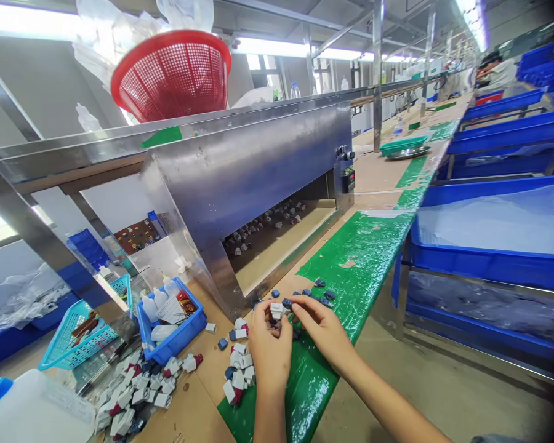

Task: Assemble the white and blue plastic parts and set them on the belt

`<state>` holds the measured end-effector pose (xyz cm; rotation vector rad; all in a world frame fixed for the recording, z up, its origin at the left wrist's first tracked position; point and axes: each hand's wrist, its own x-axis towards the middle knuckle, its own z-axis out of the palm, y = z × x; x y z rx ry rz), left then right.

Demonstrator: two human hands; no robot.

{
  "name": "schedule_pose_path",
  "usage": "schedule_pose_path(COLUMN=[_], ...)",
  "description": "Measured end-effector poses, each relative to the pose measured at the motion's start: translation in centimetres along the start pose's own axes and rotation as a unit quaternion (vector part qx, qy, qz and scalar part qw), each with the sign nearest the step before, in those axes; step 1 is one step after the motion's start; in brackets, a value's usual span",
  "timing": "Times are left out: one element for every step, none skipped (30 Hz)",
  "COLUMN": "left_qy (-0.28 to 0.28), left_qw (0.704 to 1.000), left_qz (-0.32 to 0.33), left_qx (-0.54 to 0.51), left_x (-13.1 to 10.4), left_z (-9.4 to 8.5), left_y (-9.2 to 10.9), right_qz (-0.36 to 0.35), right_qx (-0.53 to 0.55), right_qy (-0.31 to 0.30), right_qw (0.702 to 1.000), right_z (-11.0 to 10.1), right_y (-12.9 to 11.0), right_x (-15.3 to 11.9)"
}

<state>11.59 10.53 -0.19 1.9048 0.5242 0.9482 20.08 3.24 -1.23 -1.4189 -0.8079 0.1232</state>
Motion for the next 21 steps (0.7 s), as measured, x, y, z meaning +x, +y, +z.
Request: schedule_pose_path(left_qy=[0.003, 0.004, 0.001, -0.004, -0.013, -0.025, -0.038, -0.053, -0.069, -0.085, -0.099, -0.109, -0.114, -0.115, -0.108, -0.100, -0.090, -0.085, -0.084, -0.087, -0.092], left_qw=[1.000, 0.999, 0.998, 0.996, 0.995, 0.993, 0.991, 0.989, 0.986, 0.982, 0.979, 0.975, 0.971, 0.968, 0.966, 0.964, 0.963, 0.961, 0.958, 0.954, 0.950], left_qz=[0.008, 0.018, 0.030, 0.043, 0.056, 0.068, 0.080, 0.092, 0.105, 0.119, 0.135, 0.151, 0.166, 0.181, 0.194, 0.207, 0.219, 0.233, 0.249, 0.267, 0.285], left_qx=[0.020, 0.040, 0.058, 0.074, 0.086, 0.095, 0.102, 0.108, 0.112, 0.116, 0.120, 0.124, 0.127, 0.130, 0.131, 0.131, 0.128, 0.124, 0.116, 0.104, 0.090], left_x=[0.0, -0.1, -0.1, -0.2, -0.2, -0.3, -0.3, -0.4, -0.4, -0.5, -0.6, -0.7, -0.8, -1.0, -1.1, -1.3, -1.5, -1.8, -2.1, -2.5, -2.9], left_z=[0.0, -0.1, -0.1, -0.1, -0.1, -0.2, -0.2, -0.2, -0.1, -0.1, -0.1, -0.1, -0.1, -0.2, -0.2, -0.2, -0.2, 0.0, 0.3, 0.7, 1.2], left_y=[0.0, 0.0, 0.1, 0.3, 0.4, 0.6, 0.8, 1.0, 1.1, 1.1, 1.0, 0.9, 0.7, 0.5, 0.3, 0.4, 0.7, 1.2, 1.9, 2.9, 3.9], right_qz=[-0.002, -0.004, -0.007, -0.009, -0.011, -0.012, -0.014, -0.015, -0.015, -0.015, -0.016, -0.017, -0.019, -0.023, -0.029, -0.038, -0.048, -0.058, -0.067, -0.073, -0.076], right_qx=[-0.002, -0.005, -0.009, -0.013, -0.020, -0.028, -0.038, -0.050, -0.062, -0.073, -0.084, -0.095, -0.106, -0.117, -0.129, -0.142, -0.155, -0.167, -0.177, -0.186, -0.193], right_qy=[-0.001, -0.002, -0.004, -0.006, -0.007, -0.005, 0.001, 0.011, 0.026, 0.045, 0.066, 0.085, 0.101, 0.110, 0.112, 0.107, 0.096, 0.079, 0.060, 0.040, 0.022], right_qw=[1.000, 1.000, 1.000, 1.000, 1.000, 1.000, 0.999, 0.999, 0.998, 0.996, 0.994, 0.992, 0.989, 0.987, 0.985, 0.983, 0.982, 0.981, 0.980, 0.979, 0.978], right_z=[0.0, 0.0, 0.0, 0.0, 0.0, 0.0, 0.0, 0.0, -0.1, -0.1, -0.1, -0.1, -0.1, -0.1, -0.1, -0.1, -0.3, -0.6, -1.2, -1.9, -2.8], right_y=[0.0, -0.1, -0.1, -0.2, -0.2, -0.2, -0.2, -0.3, -0.3, -0.3, -0.4, -0.6, -0.7, -0.9, -1.2, -1.4, -1.7, -2.0, -2.3, -2.6, -2.9], right_x=[0.0, 0.0, 0.1, 0.1, 0.1, 0.1, 0.1, 0.0, -0.1, -0.2, -0.3, -0.4, -0.5, -0.7, -0.8, -0.9, -1.1, -1.2, -1.3, -1.5, -1.7])
